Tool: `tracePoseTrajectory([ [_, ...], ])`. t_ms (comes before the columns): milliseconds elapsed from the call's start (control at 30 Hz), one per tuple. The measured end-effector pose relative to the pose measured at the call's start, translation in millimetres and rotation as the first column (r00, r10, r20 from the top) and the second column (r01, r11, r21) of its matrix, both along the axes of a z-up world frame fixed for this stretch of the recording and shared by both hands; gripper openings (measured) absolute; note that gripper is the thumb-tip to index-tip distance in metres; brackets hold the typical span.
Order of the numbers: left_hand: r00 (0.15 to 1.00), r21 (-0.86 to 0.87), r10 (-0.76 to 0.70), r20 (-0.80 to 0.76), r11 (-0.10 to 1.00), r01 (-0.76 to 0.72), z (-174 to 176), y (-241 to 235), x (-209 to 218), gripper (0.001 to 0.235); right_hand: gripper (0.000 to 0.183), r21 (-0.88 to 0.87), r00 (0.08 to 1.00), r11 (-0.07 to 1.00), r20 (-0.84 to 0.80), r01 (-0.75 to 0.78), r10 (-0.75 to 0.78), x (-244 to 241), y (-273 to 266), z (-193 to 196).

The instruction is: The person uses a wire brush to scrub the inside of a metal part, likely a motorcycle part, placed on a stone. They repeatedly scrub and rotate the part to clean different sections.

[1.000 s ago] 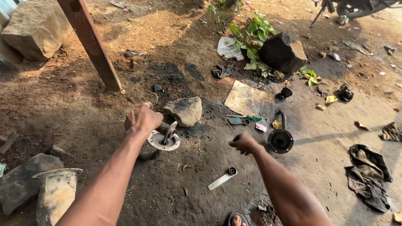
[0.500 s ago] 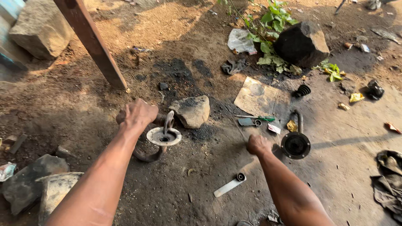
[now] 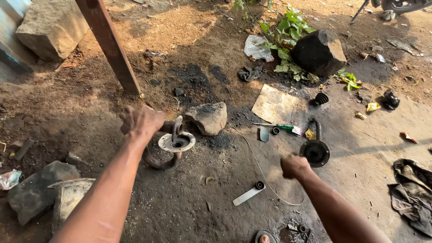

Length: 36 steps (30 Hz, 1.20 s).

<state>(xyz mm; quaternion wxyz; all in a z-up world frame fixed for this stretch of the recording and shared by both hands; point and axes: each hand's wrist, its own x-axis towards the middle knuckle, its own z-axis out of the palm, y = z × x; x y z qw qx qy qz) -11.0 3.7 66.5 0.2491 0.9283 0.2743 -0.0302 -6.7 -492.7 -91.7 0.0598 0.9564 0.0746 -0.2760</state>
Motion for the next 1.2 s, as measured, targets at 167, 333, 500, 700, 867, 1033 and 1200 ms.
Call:
tracePoseTrajectory([
  [167,0.996,0.057,-0.072,-0.043,0.996,0.075,-5,-9,1,0.016,0.048,0.119,0.991,0.986,0.037,0.12,-0.126,58,63,-4],
  [333,0.996,0.018,-0.087,0.026,0.996,0.087,-5,-4,3,0.021,0.07,0.112,0.979,0.994,0.203,0.002,-0.025,95,114,-47],
  [500,0.999,-0.013,-0.031,0.033,0.999,0.032,6,4,-1,0.024,0.04,0.08,0.978,0.996,0.198,0.048,-0.063,114,132,-101],
  [700,1.0,-0.065,-0.003,0.001,0.998,0.003,20,-3,-8,0.022,0.064,0.072,0.993,0.996,0.11,-0.046,0.038,89,133,-86],
  [867,0.999,-0.012,-0.043,0.032,0.999,0.043,8,7,-18,0.022,0.044,0.223,0.987,0.975,0.157,-0.02,-0.016,53,141,-49],
  [1033,0.983,-0.043,-0.072,0.166,0.996,0.08,-17,35,-20,0.027,0.041,0.362,0.984,0.922,0.159,-0.138,0.084,55,154,48],
  [1200,0.979,-0.062,-0.114,0.17,0.99,0.126,-35,54,-19,0.023,0.034,0.593,0.899,0.685,0.372,-0.422,0.232,37,179,133],
])
